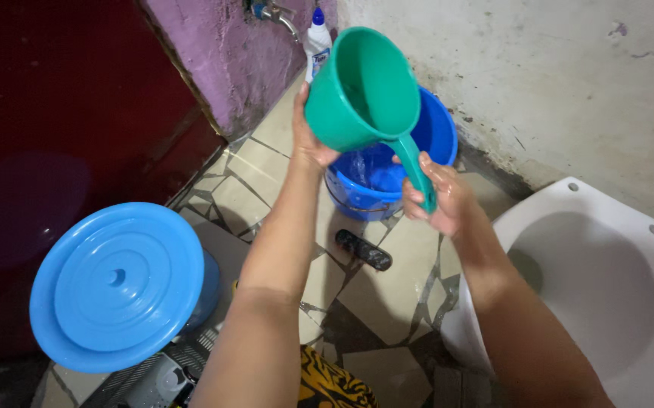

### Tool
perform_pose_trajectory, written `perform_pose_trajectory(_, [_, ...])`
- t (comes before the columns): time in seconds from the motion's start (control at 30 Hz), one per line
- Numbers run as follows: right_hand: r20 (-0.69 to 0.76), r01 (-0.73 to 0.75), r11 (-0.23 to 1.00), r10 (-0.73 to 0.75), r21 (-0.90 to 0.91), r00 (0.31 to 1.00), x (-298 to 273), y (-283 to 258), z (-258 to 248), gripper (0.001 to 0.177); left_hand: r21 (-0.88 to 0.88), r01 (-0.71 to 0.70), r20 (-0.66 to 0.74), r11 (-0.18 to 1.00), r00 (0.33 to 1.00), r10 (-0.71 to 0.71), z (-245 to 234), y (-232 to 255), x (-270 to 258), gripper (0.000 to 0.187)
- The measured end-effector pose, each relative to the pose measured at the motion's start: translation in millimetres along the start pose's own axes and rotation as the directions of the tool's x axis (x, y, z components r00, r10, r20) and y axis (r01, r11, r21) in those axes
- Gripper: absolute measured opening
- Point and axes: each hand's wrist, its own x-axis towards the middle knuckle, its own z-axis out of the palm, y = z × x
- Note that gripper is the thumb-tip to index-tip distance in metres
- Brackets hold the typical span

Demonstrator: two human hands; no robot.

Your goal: The person washes a blue bucket and a green scoop by hand, fills the bucket with water, and then pours cleaning liquid into a toilet bowl while scrubbing the inside of the rim with a brush.

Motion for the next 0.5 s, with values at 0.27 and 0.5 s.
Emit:
perform_pose_trajectory(0.27, [-0.269, -0.024, 0.98, 0.077, 0.195, 0.96, 149.6, 26.1, -47.0, 0.039, 0.718, -0.192, -0.006, 0.669, 0.959, 0.282, 66.2, 29.3, -4.3, 0.087])
perform_pose_trajectory(0.5, [-0.033, -0.059, 0.981, 0.066, 0.187, 0.997, 179.7, 19.0, -7.8, 0.043, 0.903, -0.419, 0.42, -0.097, 0.812, 0.405, 82.1, 15.1, -7.0, 0.085])
